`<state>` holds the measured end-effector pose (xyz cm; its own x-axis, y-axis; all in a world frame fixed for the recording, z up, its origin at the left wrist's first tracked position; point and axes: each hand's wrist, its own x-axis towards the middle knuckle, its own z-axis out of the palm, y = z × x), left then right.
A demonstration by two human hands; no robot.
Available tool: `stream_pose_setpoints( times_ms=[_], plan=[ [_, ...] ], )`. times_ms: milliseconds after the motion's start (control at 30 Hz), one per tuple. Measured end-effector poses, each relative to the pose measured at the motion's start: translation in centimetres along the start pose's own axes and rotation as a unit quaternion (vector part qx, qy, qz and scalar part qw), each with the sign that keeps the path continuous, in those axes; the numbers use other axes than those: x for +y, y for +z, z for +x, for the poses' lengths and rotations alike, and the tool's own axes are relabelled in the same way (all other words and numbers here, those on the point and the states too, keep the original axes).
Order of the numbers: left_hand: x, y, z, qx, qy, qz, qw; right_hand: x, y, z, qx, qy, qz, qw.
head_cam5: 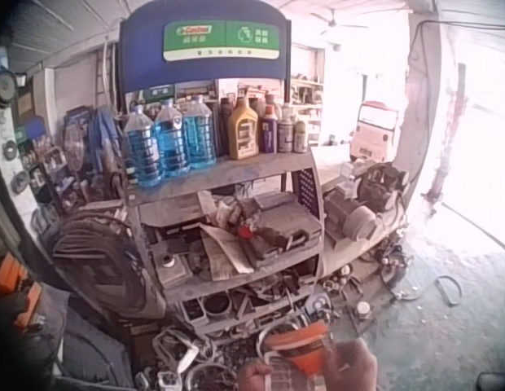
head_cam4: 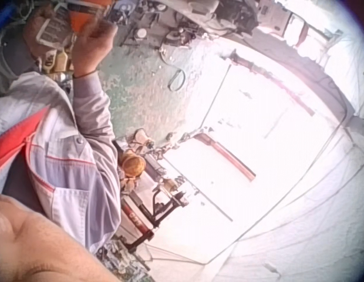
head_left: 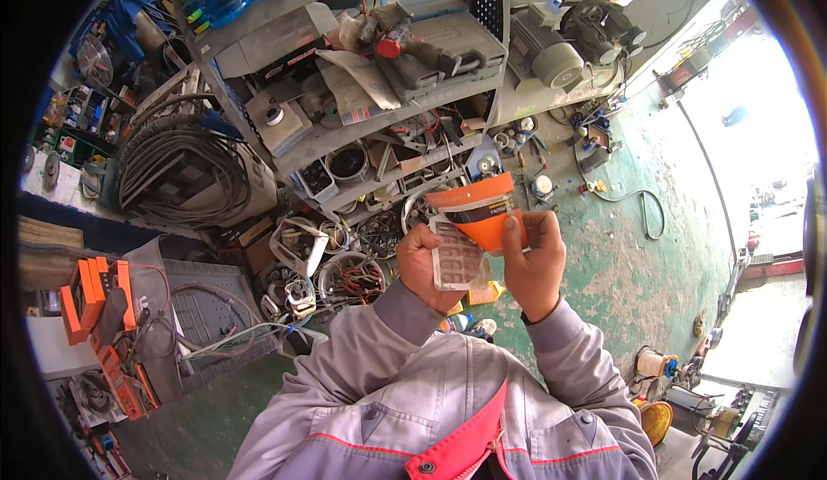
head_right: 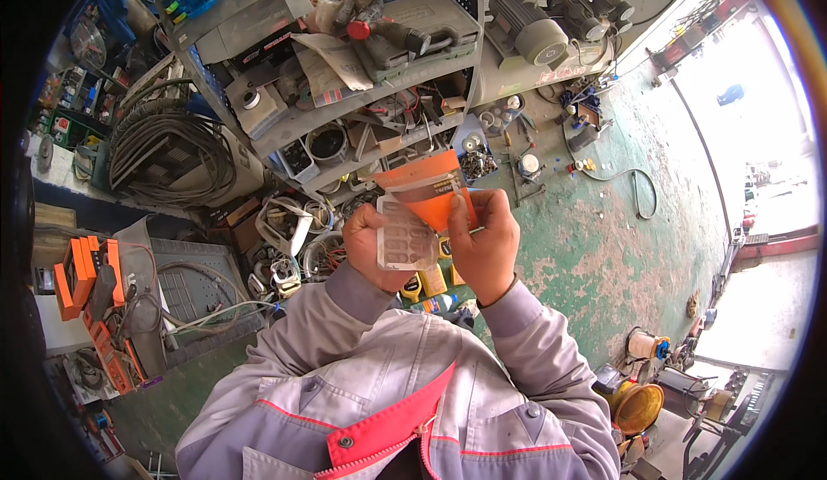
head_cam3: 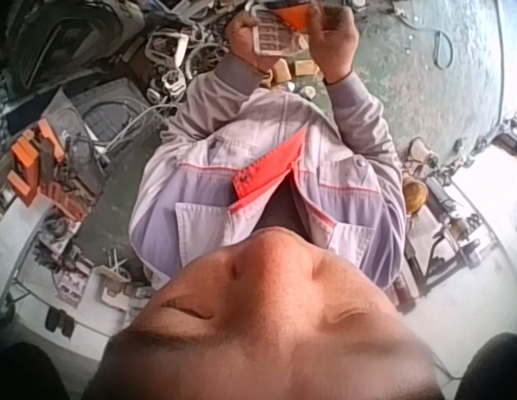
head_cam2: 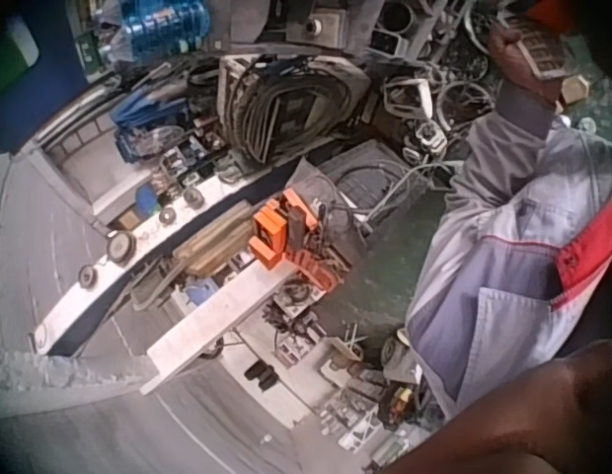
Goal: The person coils a hose, then retrieves a cordless drill and a drill bit from a toolbox. They walk to a white car with the trunk open and use the drill to remove screws from the right tail light assembly.
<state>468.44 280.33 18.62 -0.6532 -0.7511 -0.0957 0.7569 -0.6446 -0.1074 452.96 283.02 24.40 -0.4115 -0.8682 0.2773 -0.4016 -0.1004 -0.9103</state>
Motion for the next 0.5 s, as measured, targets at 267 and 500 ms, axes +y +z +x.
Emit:
stream_pose_setpoints(
  times_ms=[267, 500],
  plan=[
    [0.1, -1.1, 0.4, -0.143, -0.005, -0.057, 0.988, -3.1, -1.0, -0.1, -0.115, -0.268, -0.260, 0.921],
    [0.0, 0.2, -0.2, 0.000, 0.059, 0.077, 0.995, -4.0, 0.1, -1.4, -0.190, -0.175, -0.180, 0.949]
  ],
)
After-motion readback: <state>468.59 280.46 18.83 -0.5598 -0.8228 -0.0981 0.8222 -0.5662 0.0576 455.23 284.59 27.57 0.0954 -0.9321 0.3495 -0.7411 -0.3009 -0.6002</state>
